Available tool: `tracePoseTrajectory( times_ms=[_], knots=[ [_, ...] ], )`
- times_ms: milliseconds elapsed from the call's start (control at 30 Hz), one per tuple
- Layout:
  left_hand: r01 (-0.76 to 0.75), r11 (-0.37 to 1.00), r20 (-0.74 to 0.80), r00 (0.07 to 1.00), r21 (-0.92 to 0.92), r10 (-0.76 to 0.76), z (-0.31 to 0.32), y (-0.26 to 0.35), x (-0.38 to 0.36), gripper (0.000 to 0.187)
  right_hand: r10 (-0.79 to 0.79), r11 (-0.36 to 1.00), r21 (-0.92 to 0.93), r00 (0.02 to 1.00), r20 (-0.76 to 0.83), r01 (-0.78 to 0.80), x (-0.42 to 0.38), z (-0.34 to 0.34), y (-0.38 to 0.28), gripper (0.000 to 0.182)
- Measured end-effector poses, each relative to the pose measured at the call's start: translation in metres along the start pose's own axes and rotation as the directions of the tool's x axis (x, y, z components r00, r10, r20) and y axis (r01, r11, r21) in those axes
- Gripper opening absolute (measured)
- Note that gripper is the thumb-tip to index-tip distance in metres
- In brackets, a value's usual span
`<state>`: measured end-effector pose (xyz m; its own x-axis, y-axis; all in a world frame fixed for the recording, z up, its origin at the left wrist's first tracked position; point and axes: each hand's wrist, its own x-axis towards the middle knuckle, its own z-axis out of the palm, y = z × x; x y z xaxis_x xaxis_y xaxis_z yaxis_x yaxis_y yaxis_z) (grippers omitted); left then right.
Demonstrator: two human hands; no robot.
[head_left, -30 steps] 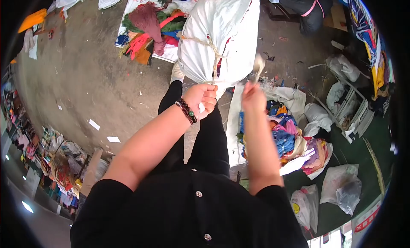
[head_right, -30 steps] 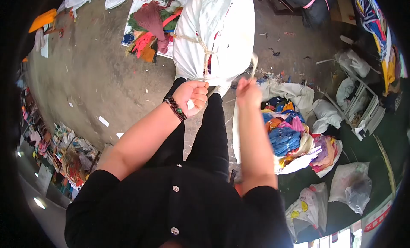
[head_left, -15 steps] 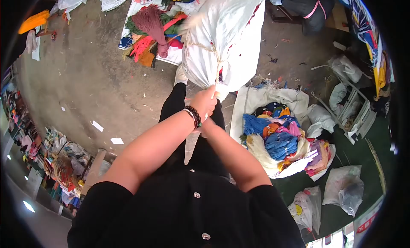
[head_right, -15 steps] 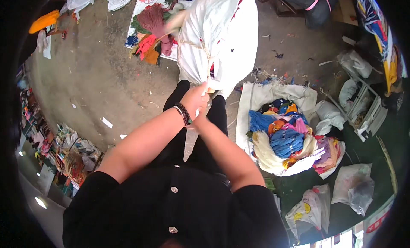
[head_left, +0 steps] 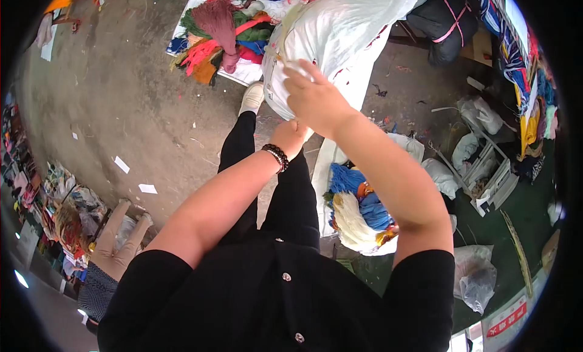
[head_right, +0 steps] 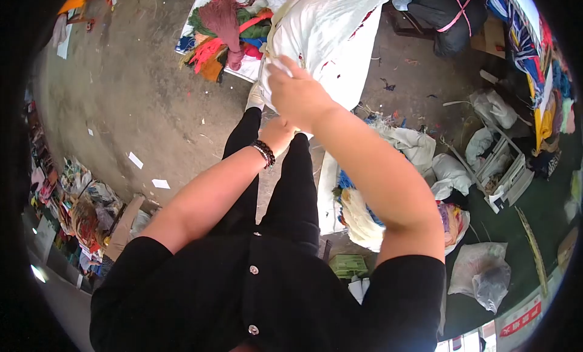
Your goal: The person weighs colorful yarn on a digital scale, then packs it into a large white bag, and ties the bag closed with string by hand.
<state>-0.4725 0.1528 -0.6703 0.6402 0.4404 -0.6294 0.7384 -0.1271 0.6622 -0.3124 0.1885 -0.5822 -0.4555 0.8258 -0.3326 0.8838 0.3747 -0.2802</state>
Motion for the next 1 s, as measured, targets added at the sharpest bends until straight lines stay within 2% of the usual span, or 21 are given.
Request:
tracePoseTrajectory(
  times_ms=[33,67,100,133,167,200,233,267,300,333,367,433,467,600,700,833,933,967,1000],
  knots=[
    [0.207,0.969,0.04,0.978,-0.135,-0.203,-0.006,0.01,-0.003,0.041,0.041,0.999,-0.015,0.999,-0.036,-0.041,-0.015,0.001,0.004,0.016],
    [0.203,0.97,0.042,0.979,-0.137,-0.199,-0.01,0.015,-0.007,0.041,0.083,0.996,-0.031,0.994,-0.074,-0.085,-0.029,-0.001,0.005,0.014],
    [0.144,0.988,0.005,0.989,-0.057,-0.144,-0.016,0.02,-0.009,0.045,0.209,0.972,0.101,0.977,0.035,-0.211,-0.04,-0.004,0.005,0.01],
    [0.087,0.996,-0.029,0.996,0.026,-0.087,-0.019,0.023,-0.009,0.05,0.305,0.937,0.185,0.952,-0.013,-0.297,-0.051,0.004,0.003,0.01],
    [0.126,0.992,-0.007,0.992,0.023,-0.126,-0.02,0.024,-0.009,0.051,0.399,0.887,0.274,0.915,-0.052,-0.371,-0.06,0.02,-0.003,0.011],
    [0.124,0.992,-0.006,0.992,0.022,-0.124,-0.02,0.024,-0.008,0.051,0.517,0.818,0.382,0.841,-0.157,-0.431,-0.065,0.037,-0.011,0.009],
    [0.13,0.991,0.009,0.991,0.015,-0.13,-0.021,0.024,-0.007,0.052,0.518,0.817,0.381,0.84,-0.159,-0.432,-0.067,0.047,-0.02,0.009],
    [0.135,0.991,0.023,0.991,0.01,-0.135,-0.021,0.023,-0.005,0.054,0.741,0.575,0.596,0.665,-0.089,-0.561,-0.064,0.053,-0.03,0.009],
    [0.146,0.989,0.029,0.989,0.001,-0.146,-0.02,0.022,-0.003,0.057,0.891,0.265,0.756,0.452,0.045,-0.598,-0.059,0.059,-0.038,0.012],
    [0.143,0.99,0.03,0.989,0.006,-0.143,-0.02,0.023,-0.003,0.057,0.931,0.199,0.771,0.361,0.044,-0.605,-0.056,0.063,-0.042,0.019],
    [0.163,0.987,0.037,0.986,-0.006,-0.163,-0.02,0.024,-0.002,0.057,0.933,0.195,0.774,0.357,0.043,-0.603,-0.054,0.067,-0.045,0.019],
    [0.184,0.983,0.048,0.982,-0.013,-0.183,-0.02,0.025,-0.003,0.058,0.974,0.069,0.846,0.22,0.058,-0.529,-0.048,0.076,-0.054,0.02],
    [0.18,0.983,0.043,0.983,-0.035,-0.178,-0.021,0.025,-0.003,0.058,0.983,0.051,0.878,0.179,0.04,-0.476,-0.044,0.086,-0.057,0.021],
    [0.179,0.983,0.031,0.984,-0.048,-0.178,-0.021,0.024,-0.002,0.055,0.987,0.128,0.884,0.146,-0.069,-0.45,-0.038,0.098,-0.066,0.021],
    [0.167,0.982,0.056,0.985,-0.087,-0.163,-0.022,0.026,-0.003,0.055,0.973,0.214,0.873,0.172,-0.151,-0.438,-0.036,0.101,-0.07,0.017],
    [0.124,0.989,0.048,0.992,-0.081,-0.121,-0.022,0.025,-0.002,0.054,0.98,0.152,0.873,0.182,-0.074,-0.463,-0.038,0.093,-0.072,0.014],
    [0.19,0.978,0.121,0.976,-0.083,-0.179,-0.029,0.035,-0.003,0.052,0.978,-0.04,0.922,0.176,0.116,-0.385,-0.046,0.093,-0.072,0.011],
    [0.195,0.978,0.137,0.973,-0.075,-0.184,-0.03,0.036,-0.002,0.051,0.977,-0.041,0.922,0.176,0.117,-0.385,-0.047,0.094,-0.073,0.011],
    [0.2,0.977,0.153,0.97,-0.068,-0.188,-0.032,0.037,-0.002,0.05,0.912,-0.324,0.936,0.217,0.348,-0.139,-0.048,0.096,-0.074,0.012]
  ],
)
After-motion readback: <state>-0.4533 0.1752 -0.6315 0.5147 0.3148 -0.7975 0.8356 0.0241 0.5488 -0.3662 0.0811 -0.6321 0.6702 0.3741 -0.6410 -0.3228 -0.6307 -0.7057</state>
